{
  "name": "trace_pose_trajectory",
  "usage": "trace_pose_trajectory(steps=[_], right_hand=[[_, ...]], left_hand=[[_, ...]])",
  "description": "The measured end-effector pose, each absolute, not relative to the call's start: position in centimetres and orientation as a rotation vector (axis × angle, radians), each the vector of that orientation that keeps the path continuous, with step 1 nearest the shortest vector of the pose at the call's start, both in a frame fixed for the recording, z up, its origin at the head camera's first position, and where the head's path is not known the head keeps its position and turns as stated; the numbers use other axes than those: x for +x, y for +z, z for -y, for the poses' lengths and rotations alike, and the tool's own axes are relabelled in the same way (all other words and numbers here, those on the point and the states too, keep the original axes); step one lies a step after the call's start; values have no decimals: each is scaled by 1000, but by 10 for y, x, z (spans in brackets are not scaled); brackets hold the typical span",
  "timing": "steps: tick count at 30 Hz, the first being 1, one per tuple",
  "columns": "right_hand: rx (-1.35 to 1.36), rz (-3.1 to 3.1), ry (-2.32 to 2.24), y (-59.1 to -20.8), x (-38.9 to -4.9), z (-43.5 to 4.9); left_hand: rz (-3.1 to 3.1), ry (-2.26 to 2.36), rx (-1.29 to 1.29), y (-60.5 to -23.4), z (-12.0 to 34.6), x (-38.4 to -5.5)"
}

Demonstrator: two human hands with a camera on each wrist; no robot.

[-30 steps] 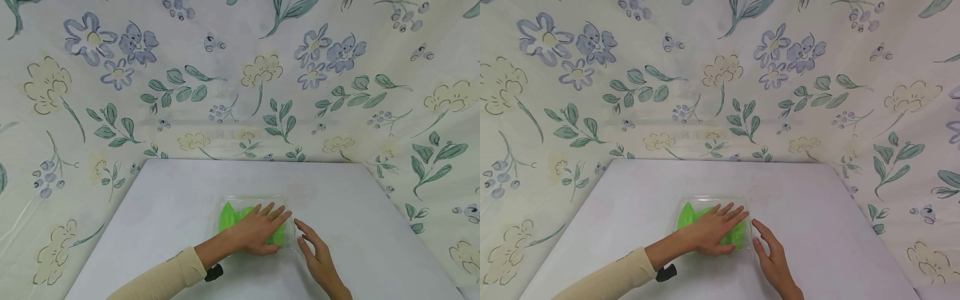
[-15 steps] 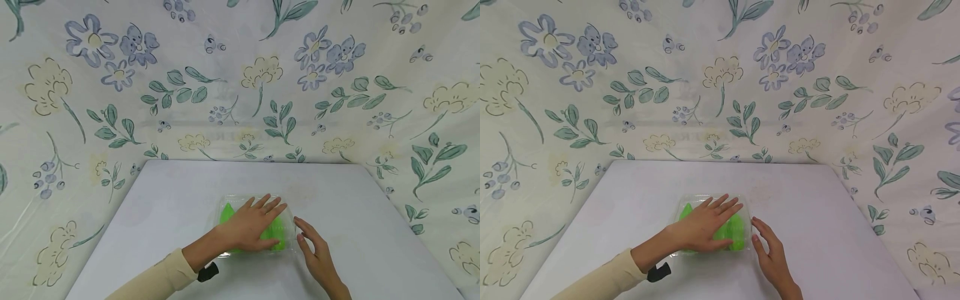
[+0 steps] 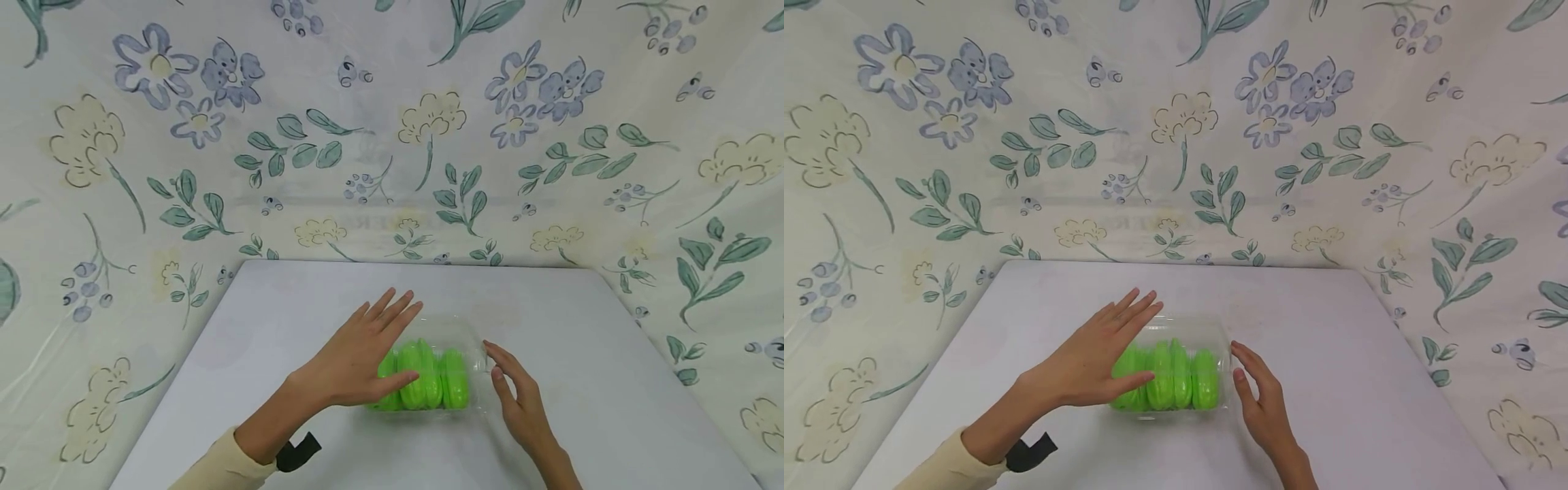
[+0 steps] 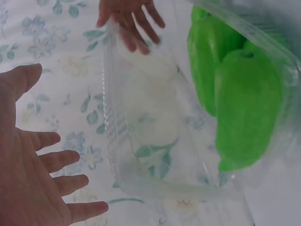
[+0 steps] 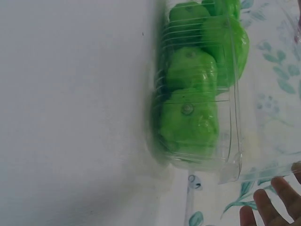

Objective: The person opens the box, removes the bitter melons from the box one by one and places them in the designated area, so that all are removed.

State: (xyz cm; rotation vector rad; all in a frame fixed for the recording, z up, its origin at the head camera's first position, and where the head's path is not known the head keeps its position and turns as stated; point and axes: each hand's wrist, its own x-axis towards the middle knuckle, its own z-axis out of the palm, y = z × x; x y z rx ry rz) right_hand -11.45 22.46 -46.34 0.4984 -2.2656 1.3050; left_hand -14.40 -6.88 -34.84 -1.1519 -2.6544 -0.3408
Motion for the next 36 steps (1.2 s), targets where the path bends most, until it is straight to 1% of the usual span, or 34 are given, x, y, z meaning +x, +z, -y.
trace_pose_trajectory(steps=[3,9,24,27,34,36], right_hand=[[523,2257,1298,-463,-118,-226],[486,2261,1305,-460,-123,-227],[509,2224,1286,-451,-144,-224],[512,2213,1281,-446,-145,-219],[539,2195,1268,-418,-143,-205],[520,2200,1289,-422,-150,-206]], left_hand=[[2638,-369,-1080,-352,82,-141],[2659,-413,-965,-361,101,-137],[2732,-573,-809,-393,125,-125],[2758,-596,-773,-401,129,-122],[2798,-654,-735,-417,132,-118],[2809,-662,-746,-421,131,-118]])
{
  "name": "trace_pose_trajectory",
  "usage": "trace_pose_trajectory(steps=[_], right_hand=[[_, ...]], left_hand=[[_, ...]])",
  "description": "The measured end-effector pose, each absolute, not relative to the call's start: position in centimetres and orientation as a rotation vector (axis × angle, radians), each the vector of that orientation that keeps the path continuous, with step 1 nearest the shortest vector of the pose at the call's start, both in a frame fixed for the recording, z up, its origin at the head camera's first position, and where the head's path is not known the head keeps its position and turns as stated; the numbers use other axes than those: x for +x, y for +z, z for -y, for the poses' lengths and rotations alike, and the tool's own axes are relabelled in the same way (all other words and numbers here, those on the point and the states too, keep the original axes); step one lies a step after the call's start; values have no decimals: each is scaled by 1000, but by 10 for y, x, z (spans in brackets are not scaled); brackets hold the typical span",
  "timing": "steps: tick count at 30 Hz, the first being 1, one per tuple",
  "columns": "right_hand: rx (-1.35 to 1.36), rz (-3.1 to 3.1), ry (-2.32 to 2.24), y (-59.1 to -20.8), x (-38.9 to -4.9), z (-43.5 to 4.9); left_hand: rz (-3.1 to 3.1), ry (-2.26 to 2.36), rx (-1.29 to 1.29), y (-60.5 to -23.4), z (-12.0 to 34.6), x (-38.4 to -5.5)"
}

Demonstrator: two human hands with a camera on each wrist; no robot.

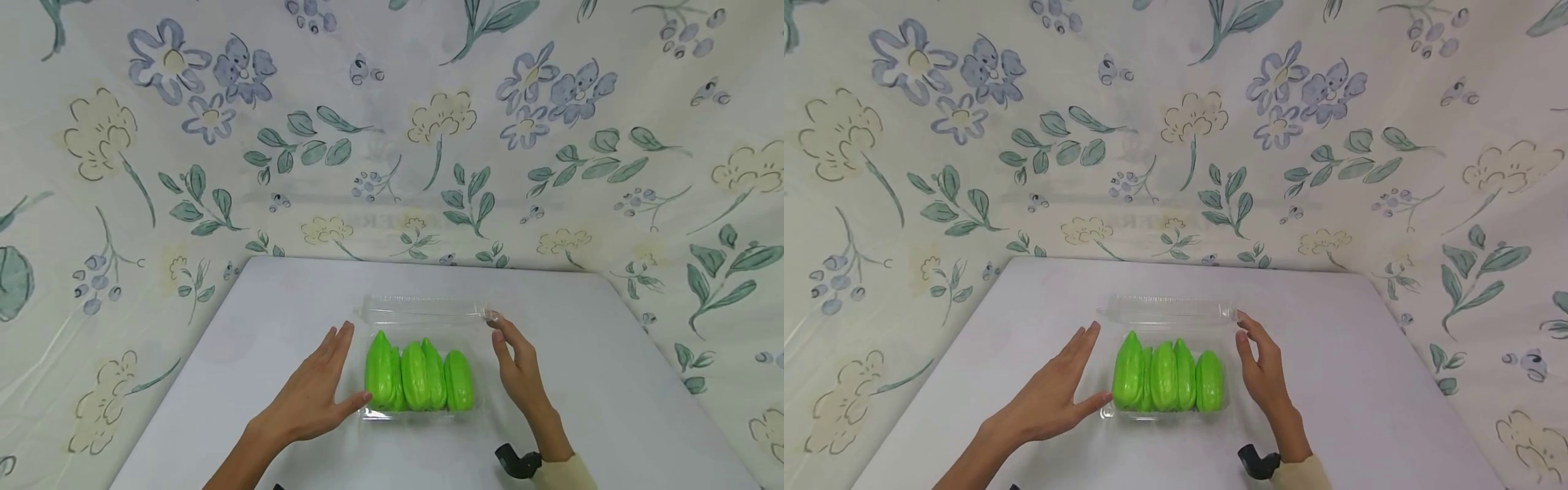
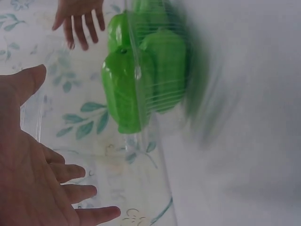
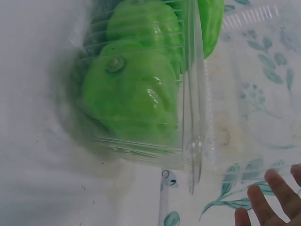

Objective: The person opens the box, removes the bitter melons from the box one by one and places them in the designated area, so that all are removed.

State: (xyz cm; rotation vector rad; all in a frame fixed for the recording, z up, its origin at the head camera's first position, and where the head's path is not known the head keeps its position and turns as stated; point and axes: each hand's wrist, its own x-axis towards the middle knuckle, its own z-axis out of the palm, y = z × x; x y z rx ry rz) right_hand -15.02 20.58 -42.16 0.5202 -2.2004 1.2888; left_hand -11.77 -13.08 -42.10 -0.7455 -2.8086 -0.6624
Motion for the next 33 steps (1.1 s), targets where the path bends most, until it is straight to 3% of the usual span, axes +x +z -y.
trace_pose_trajectory(steps=[18,33], right_hand=[[461,2311,1276,-450,-202,-219],[376,2468,1291,-460,-218,-223]], left_hand=[[2937,-678,-797,-443,122,-120],[2982,-709,-803,-447,114,-123]])
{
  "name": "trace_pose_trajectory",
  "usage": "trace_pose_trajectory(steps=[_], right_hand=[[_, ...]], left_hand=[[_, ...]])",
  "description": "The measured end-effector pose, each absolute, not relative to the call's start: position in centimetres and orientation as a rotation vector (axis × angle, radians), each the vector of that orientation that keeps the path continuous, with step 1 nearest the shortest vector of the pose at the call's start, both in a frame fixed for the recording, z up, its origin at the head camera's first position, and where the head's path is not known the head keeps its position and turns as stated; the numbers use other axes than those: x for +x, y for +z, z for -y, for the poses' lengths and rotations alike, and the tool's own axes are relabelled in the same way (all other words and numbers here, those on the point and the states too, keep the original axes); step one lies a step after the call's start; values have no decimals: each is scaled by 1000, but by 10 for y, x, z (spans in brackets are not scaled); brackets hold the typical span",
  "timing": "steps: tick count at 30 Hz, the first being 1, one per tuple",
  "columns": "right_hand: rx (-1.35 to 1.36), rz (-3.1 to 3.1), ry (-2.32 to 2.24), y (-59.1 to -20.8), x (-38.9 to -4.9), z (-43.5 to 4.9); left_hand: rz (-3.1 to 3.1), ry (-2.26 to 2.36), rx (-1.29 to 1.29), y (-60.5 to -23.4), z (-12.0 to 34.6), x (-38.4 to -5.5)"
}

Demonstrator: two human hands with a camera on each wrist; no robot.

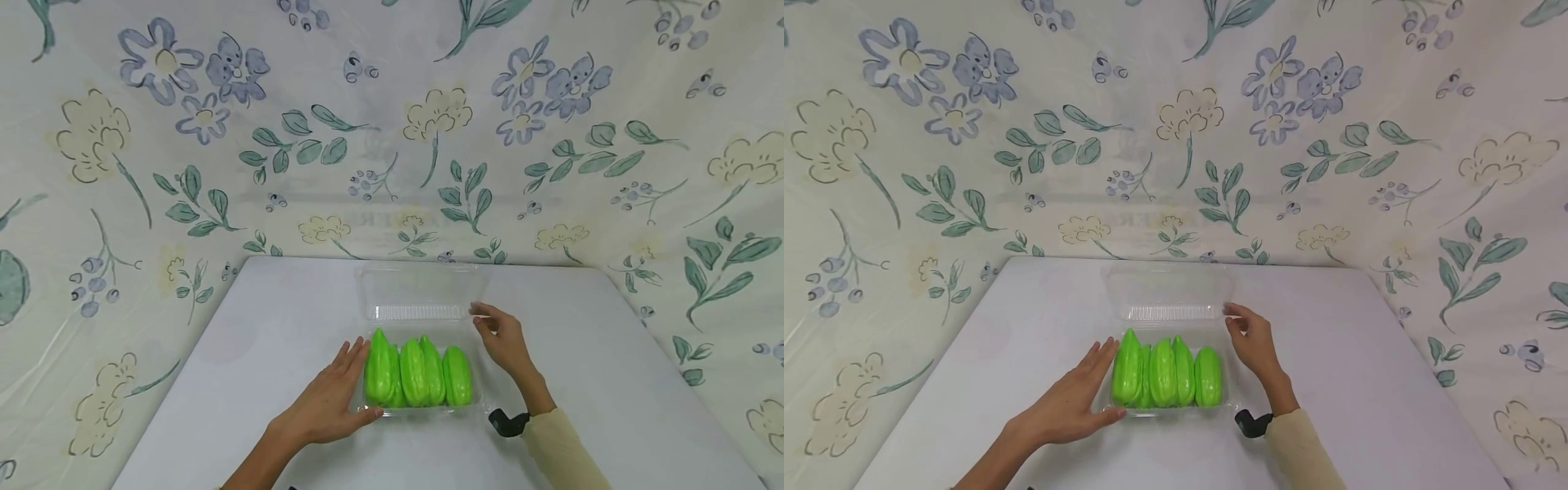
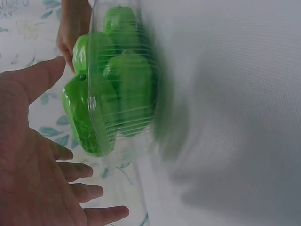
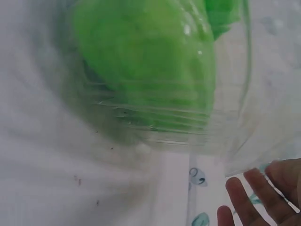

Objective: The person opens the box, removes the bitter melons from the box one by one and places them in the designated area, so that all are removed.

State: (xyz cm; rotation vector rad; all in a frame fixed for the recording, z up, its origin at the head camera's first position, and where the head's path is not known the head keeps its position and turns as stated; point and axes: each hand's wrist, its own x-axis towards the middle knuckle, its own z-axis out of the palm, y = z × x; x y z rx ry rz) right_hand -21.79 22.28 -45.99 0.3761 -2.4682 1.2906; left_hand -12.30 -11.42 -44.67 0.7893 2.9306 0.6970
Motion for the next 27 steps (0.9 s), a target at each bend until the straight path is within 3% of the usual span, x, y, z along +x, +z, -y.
trace_pose_trajectory(steps=[27], right_hand=[[282,2689,1411,-487,-225,-216]], left_hand=[[-2927,716,849,-453,115,-121]])
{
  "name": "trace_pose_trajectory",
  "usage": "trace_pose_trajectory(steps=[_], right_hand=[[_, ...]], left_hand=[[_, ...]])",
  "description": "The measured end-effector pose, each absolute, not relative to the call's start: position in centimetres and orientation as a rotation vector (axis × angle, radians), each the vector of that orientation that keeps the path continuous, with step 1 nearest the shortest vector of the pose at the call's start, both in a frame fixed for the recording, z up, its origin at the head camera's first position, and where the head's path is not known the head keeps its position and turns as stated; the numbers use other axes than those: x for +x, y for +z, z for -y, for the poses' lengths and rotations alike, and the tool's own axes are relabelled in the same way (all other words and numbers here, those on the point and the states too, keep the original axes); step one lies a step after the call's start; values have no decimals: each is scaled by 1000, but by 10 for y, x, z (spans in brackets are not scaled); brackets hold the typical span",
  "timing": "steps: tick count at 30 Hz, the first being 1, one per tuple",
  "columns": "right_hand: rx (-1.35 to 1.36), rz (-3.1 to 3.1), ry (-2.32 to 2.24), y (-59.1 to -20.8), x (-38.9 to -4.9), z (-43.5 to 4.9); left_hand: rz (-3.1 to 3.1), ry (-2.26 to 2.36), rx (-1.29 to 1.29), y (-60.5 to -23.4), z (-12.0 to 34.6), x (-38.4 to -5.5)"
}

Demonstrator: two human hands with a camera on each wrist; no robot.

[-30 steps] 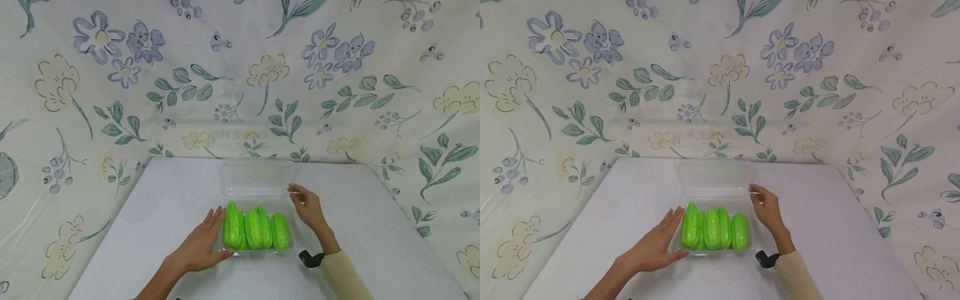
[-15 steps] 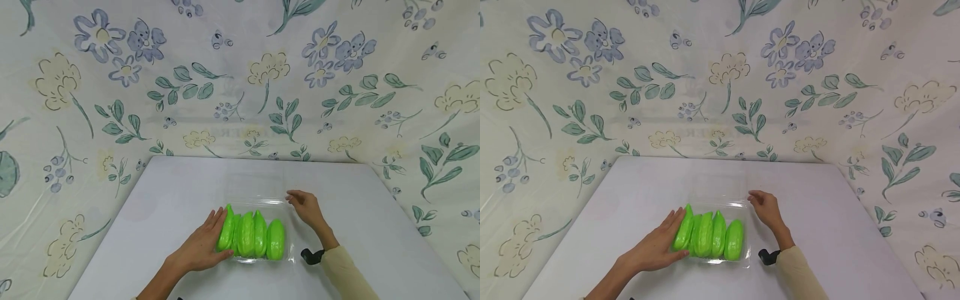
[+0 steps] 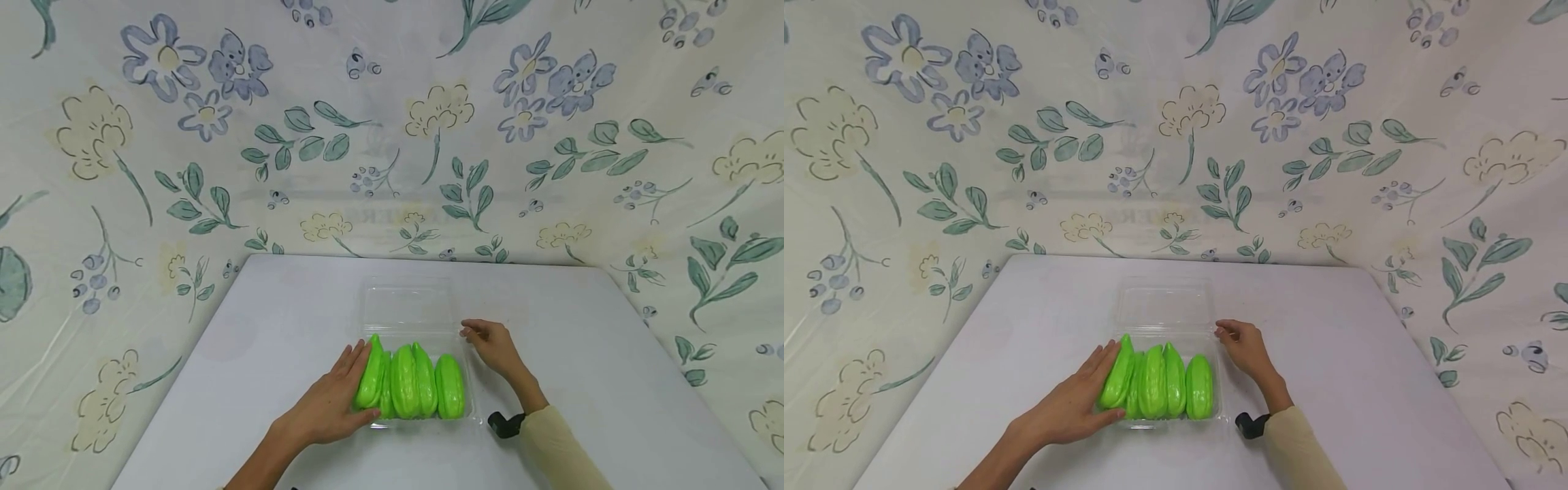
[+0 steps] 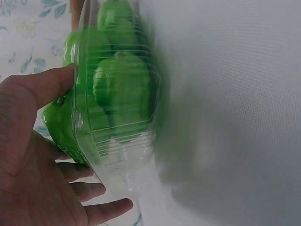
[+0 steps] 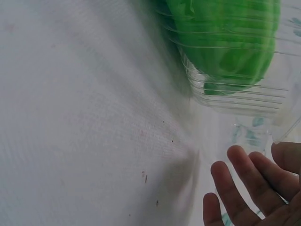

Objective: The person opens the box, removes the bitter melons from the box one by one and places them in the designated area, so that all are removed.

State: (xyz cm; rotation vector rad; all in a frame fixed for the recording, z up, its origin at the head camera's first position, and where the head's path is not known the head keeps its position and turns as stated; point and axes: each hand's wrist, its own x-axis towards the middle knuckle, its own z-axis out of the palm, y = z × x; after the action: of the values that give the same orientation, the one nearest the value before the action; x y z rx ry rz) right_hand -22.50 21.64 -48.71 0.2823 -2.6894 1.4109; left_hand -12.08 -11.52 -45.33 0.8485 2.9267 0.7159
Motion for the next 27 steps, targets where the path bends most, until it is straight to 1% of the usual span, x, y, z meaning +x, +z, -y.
trace_pose_trajectory(steps=[12,27], right_hand=[[356,2721,1309,-479,-222,-220],[499,2680,1283,-452,-214,-215]], left_hand=[[-2916,739,761,-455,121,-121],[-2890,791,778,-458,125,-122]])
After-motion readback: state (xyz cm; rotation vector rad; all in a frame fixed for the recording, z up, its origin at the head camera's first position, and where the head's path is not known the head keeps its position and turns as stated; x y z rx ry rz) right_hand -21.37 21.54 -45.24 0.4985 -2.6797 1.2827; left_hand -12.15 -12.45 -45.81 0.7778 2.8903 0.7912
